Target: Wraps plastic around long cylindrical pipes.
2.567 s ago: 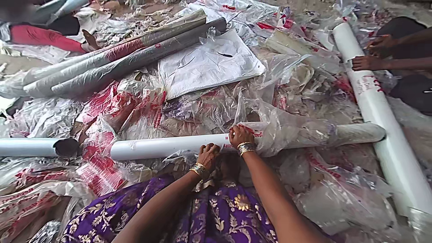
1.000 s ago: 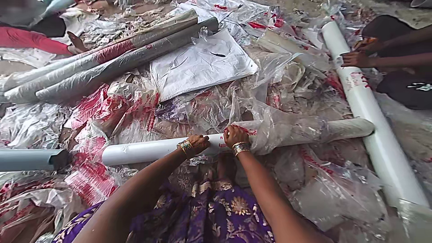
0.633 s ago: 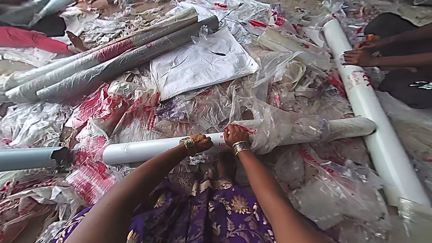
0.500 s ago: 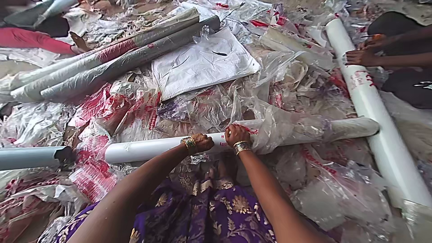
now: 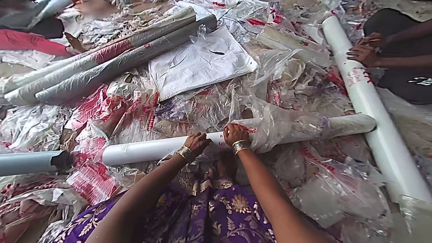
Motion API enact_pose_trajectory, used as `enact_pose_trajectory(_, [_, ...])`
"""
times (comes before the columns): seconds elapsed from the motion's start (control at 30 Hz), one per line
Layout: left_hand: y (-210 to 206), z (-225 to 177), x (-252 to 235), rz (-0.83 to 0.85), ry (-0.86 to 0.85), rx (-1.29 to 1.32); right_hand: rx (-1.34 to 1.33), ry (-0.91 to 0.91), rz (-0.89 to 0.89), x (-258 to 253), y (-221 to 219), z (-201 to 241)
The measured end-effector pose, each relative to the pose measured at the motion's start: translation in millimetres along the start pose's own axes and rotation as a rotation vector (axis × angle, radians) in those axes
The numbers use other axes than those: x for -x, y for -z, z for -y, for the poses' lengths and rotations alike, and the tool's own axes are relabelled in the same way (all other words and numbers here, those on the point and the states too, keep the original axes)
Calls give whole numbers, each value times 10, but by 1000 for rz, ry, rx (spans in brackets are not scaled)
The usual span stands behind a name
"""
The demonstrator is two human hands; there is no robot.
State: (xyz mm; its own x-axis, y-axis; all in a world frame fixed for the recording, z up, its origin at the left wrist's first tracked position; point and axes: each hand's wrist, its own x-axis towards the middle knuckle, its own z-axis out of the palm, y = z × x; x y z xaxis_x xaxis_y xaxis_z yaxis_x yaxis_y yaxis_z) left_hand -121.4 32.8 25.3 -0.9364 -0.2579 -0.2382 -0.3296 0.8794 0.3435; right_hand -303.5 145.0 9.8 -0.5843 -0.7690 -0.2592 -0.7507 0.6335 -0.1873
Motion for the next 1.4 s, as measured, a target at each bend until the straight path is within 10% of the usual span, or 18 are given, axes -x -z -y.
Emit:
enact_pose_trajectory(0.2, [-170, -62, -70, -232, -213, -141, 10, 6, -7, 4, -2, 3])
enact_pose_trajectory(0.3, [-126, -215, -99, -60, -17, -123, 3, -4, 1, -7, 0, 8])
enact_pose_trajectory(0.5, [2, -497, -168, -10, 400, 264, -12, -9, 8, -7, 17, 10])
enact_pose_trajectory(0.83, [397, -680, -476, -114, 427, 1167, -26, -22, 32, 27, 83, 31])
enact_pose_trajectory(1.13, [297, -344, -129, -317, 273, 445, -8, -8, -30, 5, -7, 0])
enact_pose_trajectory(1.27, [-193, -510, 163, -71, 220, 209, -1, 0, -16, 2, -1, 14])
enact_pose_trajectory(1.4, [-797, -538, 362, -331, 42, -80, 6, 4, -28, 24, -12, 3])
